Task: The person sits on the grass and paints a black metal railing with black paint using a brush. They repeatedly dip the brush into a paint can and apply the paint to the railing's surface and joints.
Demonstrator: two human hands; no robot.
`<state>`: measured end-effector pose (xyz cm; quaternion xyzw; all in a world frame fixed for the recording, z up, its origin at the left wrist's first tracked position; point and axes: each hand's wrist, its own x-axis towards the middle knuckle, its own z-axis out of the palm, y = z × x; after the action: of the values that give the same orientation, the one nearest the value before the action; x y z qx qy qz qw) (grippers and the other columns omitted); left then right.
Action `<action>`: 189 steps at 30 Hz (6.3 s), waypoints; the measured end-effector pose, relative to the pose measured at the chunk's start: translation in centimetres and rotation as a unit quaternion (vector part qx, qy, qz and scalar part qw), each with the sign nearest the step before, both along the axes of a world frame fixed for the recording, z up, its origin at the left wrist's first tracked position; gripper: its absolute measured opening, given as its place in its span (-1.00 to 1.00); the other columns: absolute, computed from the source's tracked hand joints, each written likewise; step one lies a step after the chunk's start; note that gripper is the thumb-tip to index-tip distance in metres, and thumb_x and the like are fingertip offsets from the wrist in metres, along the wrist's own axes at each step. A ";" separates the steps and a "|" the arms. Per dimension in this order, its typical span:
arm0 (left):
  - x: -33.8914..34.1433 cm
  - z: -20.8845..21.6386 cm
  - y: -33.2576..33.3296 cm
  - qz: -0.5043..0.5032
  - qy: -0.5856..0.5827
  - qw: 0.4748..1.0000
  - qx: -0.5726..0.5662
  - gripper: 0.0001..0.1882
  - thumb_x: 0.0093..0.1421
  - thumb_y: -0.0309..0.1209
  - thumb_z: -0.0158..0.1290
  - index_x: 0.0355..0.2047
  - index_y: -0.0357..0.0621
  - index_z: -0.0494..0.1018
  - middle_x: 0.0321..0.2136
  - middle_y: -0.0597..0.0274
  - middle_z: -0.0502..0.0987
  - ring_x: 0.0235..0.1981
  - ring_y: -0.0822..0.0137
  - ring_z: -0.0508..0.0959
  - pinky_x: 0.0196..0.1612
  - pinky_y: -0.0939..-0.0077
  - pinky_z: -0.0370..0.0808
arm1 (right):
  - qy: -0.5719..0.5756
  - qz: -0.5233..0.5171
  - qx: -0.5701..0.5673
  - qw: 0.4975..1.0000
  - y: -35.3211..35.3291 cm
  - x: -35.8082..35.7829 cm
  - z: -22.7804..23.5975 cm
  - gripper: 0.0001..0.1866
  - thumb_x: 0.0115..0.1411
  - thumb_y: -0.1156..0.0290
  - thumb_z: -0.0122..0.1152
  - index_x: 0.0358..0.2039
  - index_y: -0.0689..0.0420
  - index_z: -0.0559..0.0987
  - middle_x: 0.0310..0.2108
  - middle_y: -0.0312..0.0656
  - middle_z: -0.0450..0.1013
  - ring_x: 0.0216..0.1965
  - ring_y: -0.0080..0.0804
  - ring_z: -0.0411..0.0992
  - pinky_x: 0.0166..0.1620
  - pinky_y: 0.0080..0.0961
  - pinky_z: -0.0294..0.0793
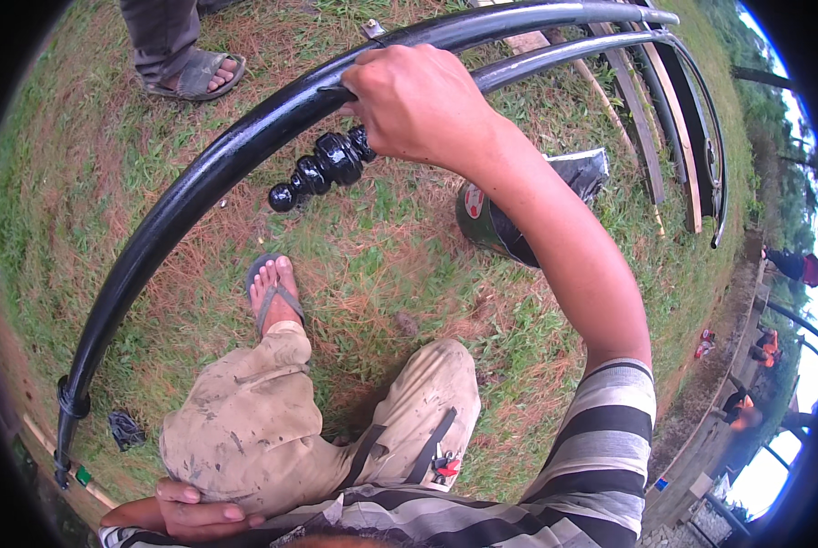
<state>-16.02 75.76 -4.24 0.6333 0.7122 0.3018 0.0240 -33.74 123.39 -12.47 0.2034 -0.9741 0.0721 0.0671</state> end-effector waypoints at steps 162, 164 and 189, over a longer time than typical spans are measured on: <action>-5.6 -1.7 2.1 -0.119 -0.011 0.991 -0.058 -0.66 0.40 -0.23 0.05 0.11 0.15 0.65 0.09 0.72 0.65 0.20 0.55 0.51 0.27 0.27 0.21 | -0.229 -0.566 -0.109 0.784 11.1 20.4 -12.3 -0.67 0.23 0.15 0.33 -0.11 0.06 0.78 -0.22 0.19 0.65 -0.09 0.18 0.63 0.06 -0.03 0.61; -5.3 -0.8 0.9 -0.119 -0.010 0.990 -0.073 -0.66 0.40 -0.23 0.05 0.11 0.15 0.65 0.09 0.72 0.65 0.20 0.55 0.51 0.27 0.27 0.21 | -0.174 -0.591 -0.148 0.773 9.8 21.4 -10.1 -0.64 0.25 0.13 0.33 -0.07 0.07 0.77 -0.23 0.20 0.65 -0.10 0.22 0.62 0.03 -0.02 0.61; -2.2 2.9 -0.4 -0.185 0.068 0.966 -0.166 -0.56 0.35 -0.20 0.03 0.22 0.34 0.56 0.23 0.69 0.55 0.36 0.55 0.34 0.25 0.33 0.19 | 0.106 -0.508 -0.222 0.826 4.5 24.5 -3.9 -0.84 0.43 0.45 0.19 -0.09 0.17 0.69 -0.32 -0.12 0.67 -0.39 -0.49 0.60 -0.28 -0.52 0.55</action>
<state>-18.21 75.35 -1.34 0.7602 0.6227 0.1265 0.1356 -9.22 127.84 -16.35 -0.3342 -0.8844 0.2200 0.2402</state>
